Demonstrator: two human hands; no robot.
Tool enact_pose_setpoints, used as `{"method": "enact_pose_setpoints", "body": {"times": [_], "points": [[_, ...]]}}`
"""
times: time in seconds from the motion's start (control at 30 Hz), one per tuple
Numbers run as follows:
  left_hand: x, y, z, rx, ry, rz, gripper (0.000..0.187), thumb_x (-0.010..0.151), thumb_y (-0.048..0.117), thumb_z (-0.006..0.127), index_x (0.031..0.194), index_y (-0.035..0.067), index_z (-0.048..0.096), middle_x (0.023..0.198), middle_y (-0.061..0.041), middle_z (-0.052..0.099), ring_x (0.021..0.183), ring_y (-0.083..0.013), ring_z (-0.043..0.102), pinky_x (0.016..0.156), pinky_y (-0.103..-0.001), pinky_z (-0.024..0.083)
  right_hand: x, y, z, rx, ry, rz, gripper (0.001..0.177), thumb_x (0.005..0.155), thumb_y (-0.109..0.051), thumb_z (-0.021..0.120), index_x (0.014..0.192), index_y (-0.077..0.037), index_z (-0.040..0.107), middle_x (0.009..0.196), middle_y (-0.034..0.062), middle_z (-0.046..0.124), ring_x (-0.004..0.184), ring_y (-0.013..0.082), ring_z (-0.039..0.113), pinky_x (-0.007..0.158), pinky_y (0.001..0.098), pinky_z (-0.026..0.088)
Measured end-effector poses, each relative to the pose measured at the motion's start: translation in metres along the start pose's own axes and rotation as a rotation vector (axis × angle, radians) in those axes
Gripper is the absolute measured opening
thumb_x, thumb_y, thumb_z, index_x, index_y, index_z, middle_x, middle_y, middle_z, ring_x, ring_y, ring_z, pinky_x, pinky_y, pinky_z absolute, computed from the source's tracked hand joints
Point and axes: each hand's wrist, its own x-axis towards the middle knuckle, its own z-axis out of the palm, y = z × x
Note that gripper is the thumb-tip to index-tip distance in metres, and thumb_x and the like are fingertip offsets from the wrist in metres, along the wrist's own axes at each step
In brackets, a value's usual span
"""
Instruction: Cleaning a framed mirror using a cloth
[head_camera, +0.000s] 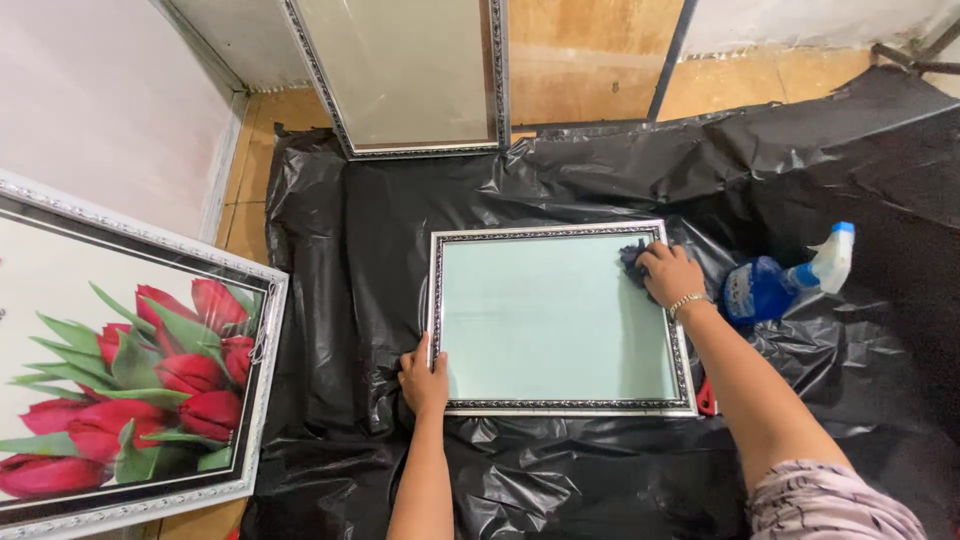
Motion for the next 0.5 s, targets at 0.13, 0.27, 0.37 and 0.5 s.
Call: {"method": "enact_pose_setpoints", "body": {"times": [0.13,0.27,0.37,0.5], "points": [[0.001,0.004,-0.003,-0.019,0.017,-0.004,0.057,0.092,0.042,0.067,0.147,0.042,0.053,0.127,-0.005,0.057,0.115,-0.0416,0.061,0.098,-0.051,0.054,0.029,-0.013,0.004,0.064,0.025,0.121,0.035,0.089,-0.034,0.068,0.123,-0.038,0.060,0.147,-0.0144,0.043,0.129,0.0214,0.048,0.100,0.0449,0.053],[0.002,0.002,0.001,-0.003,0.013,-0.032,0.056,0.092,0.045,0.065,0.146,0.045,0.053,0.127,-0.002,0.057,0.115,-0.0387,0.061,0.097,-0.050,0.054,0.051,-0.025,0.029,0.191,0.033,0.311,0.040,0.092,-0.029,0.067,0.129,-0.032,0.052,0.143,-0.0065,0.046,0.130,0.0250,0.046,0.104,0.0547,0.046],[0.005,0.002,0.005,0.001,0.018,-0.040,0.055,0.093,0.045,0.064,0.146,0.046,0.053,0.127,-0.001,0.056,0.114,-0.0382,0.061,0.097,-0.050,0.054,0.051,-0.046,0.017,0.253,0.061,0.431,0.033,0.095,-0.025,0.062,0.127,-0.027,0.053,0.138,-0.0022,0.050,0.126,0.0268,0.048,0.099,0.0553,0.049],[0.005,0.001,0.007,0.012,0.037,-0.050,0.055,0.091,0.046,0.065,0.145,0.048,0.053,0.127,0.000,0.056,0.113,-0.0379,0.061,0.097,-0.051,0.054,0.058,-0.078,0.032,0.393,0.222,0.591,0.025,0.095,-0.019,0.055,0.120,-0.017,0.053,0.123,0.0060,0.053,0.114,0.0337,0.054,0.080,0.0560,0.059]]}}
